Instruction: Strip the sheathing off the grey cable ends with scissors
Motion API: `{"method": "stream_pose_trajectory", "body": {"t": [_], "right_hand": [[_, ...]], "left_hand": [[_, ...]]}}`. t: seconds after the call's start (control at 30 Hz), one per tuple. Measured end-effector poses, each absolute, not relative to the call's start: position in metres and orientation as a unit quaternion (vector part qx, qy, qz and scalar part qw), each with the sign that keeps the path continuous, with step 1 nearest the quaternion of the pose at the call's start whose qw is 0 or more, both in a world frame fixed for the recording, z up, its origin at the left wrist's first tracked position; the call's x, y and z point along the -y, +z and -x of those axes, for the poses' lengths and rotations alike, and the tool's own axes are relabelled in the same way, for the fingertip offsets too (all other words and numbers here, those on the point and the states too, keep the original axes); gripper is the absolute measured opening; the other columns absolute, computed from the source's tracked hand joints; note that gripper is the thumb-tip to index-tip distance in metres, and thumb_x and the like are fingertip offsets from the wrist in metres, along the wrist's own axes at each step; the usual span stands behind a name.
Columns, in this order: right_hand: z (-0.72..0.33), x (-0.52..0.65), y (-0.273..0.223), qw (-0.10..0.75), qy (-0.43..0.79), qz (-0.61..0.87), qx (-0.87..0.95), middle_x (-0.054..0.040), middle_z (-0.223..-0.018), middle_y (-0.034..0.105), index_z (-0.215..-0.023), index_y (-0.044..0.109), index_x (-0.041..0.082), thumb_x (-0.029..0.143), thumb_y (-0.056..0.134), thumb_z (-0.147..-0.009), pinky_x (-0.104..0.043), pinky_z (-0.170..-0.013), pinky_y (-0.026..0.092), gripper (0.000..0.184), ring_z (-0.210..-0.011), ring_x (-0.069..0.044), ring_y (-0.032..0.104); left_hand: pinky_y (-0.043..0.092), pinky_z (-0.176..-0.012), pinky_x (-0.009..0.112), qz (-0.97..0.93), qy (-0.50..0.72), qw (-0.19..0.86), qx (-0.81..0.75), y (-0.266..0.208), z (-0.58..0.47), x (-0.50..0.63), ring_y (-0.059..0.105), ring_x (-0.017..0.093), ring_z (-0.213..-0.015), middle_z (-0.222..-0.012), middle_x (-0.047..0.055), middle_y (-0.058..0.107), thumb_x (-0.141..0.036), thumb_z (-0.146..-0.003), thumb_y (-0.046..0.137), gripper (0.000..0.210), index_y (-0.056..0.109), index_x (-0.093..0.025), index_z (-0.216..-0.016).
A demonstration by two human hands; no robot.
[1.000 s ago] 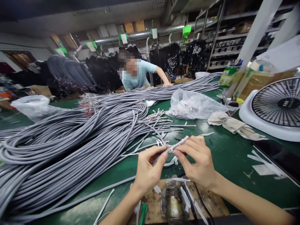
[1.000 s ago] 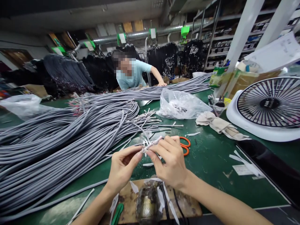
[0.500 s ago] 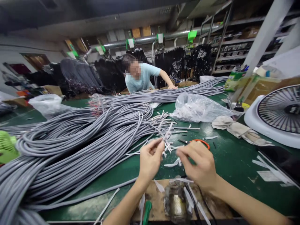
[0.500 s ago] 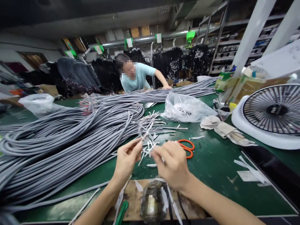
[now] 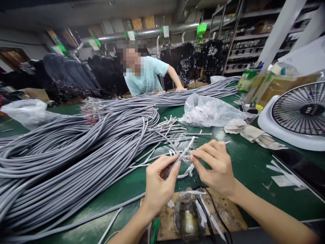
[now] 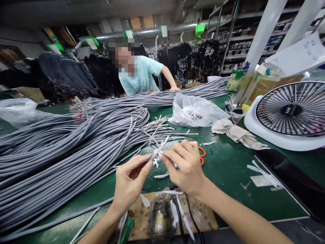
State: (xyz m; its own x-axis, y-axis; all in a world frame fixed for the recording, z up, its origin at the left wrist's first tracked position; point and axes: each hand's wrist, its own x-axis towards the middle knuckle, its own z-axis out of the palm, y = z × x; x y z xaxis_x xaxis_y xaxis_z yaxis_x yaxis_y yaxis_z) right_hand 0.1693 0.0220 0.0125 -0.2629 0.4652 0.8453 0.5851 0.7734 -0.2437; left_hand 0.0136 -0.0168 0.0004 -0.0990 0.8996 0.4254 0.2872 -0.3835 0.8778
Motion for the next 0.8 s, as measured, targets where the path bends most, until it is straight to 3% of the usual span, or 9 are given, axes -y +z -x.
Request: {"method": "stream_pose_trajectory", "body": {"t": [0.23,0.37,0.5,0.57,0.6,0.67,0.73,0.8], "right_hand": [[-0.163,-0.02,0.008,0.483,0.189,0.334,0.787,-0.0001,-0.06,0.054,-0.064,0.057,0.016,0.02,0.052,-0.083,-0.026,-0.055,0.035,0.02,-0.058,-0.012,0.046],[-0.17,-0.015,0.014,0.523,0.236,0.274,0.772,0.0007,-0.058,0.052,-0.067,0.058,0.017,0.019,0.052,-0.082,-0.027,-0.056,0.036,0.016,-0.056,-0.011,0.045],[-0.191,-0.015,0.026,0.667,0.206,0.197,0.688,0.0007,-0.055,0.047,-0.067,0.057,0.021,0.029,0.05,-0.083,-0.031,-0.057,0.037,0.02,-0.054,-0.013,0.045],[-0.196,-0.018,0.029,0.724,0.161,0.247,0.623,0.0004,-0.057,0.047,-0.068,0.058,0.021,0.031,0.053,-0.082,-0.029,-0.054,0.037,0.017,-0.054,-0.013,0.045],[-0.195,-0.02,0.028,0.706,0.147,0.301,0.624,0.0004,-0.058,0.048,-0.069,0.059,0.021,0.029,0.057,-0.079,-0.027,-0.051,0.036,0.013,-0.053,-0.012,0.044],[-0.187,-0.022,0.024,0.581,0.166,0.411,0.683,0.0007,-0.06,0.053,-0.071,0.062,0.02,0.026,0.064,-0.07,-0.023,-0.045,0.033,0.007,-0.049,-0.01,0.042],[-0.175,-0.022,0.016,0.474,0.217,0.436,0.734,0.0002,-0.062,0.058,-0.074,0.065,0.018,0.027,0.067,-0.066,-0.021,-0.045,0.035,0.013,-0.05,-0.01,0.044],[-0.163,-0.022,0.009,0.442,0.259,0.438,0.739,0.0001,-0.062,0.059,-0.079,0.067,0.016,0.027,0.064,-0.067,-0.02,-0.045,0.035,0.017,-0.051,-0.01,0.045]], "left_hand": [[0.031,-0.044,0.02,-0.676,0.519,0.192,-0.486,0.001,-0.016,0.018,0.042,0.008,-0.048,-0.061,0.001,0.056,-0.018,-0.074,0.06,0.019,0.07,-0.018,-0.09],[0.036,-0.047,0.02,-0.637,0.52,0.223,-0.523,0.0,-0.016,0.013,0.049,0.011,-0.054,-0.062,0.003,0.058,-0.023,-0.075,0.059,0.019,0.07,-0.015,-0.088],[0.044,-0.055,0.021,-0.558,0.54,0.29,-0.56,-0.005,-0.01,0.0,0.058,0.014,-0.064,-0.075,0.007,0.065,-0.027,-0.074,0.059,0.022,0.07,-0.013,-0.086],[0.044,-0.052,0.021,-0.531,0.55,0.311,-0.564,-0.008,-0.009,-0.004,0.057,0.013,-0.061,-0.074,0.007,0.065,-0.029,-0.073,0.06,0.024,0.07,-0.011,-0.085],[0.043,-0.049,0.02,-0.526,0.553,0.318,-0.562,-0.008,-0.009,-0.004,0.056,0.013,-0.058,-0.073,0.007,0.065,-0.029,-0.072,0.061,0.025,0.07,-0.011,-0.086],[0.04,-0.043,0.02,-0.524,0.56,0.329,-0.552,-0.009,-0.012,-0.002,0.053,0.011,-0.051,-0.069,0.005,0.063,-0.03,-0.07,0.063,0.026,0.07,-0.012,-0.087],[0.038,-0.039,0.019,-0.521,0.57,0.344,-0.534,-0.008,-0.017,0.002,0.05,0.009,-0.045,-0.066,0.003,0.059,-0.03,-0.068,0.065,0.027,0.069,-0.011,-0.087],[0.038,-0.037,0.02,-0.519,0.576,0.362,-0.517,-0.007,-0.022,0.006,0.05,0.009,-0.042,-0.065,0.002,0.056,-0.029,-0.067,0.066,0.027,0.069,-0.011,-0.086]]}}
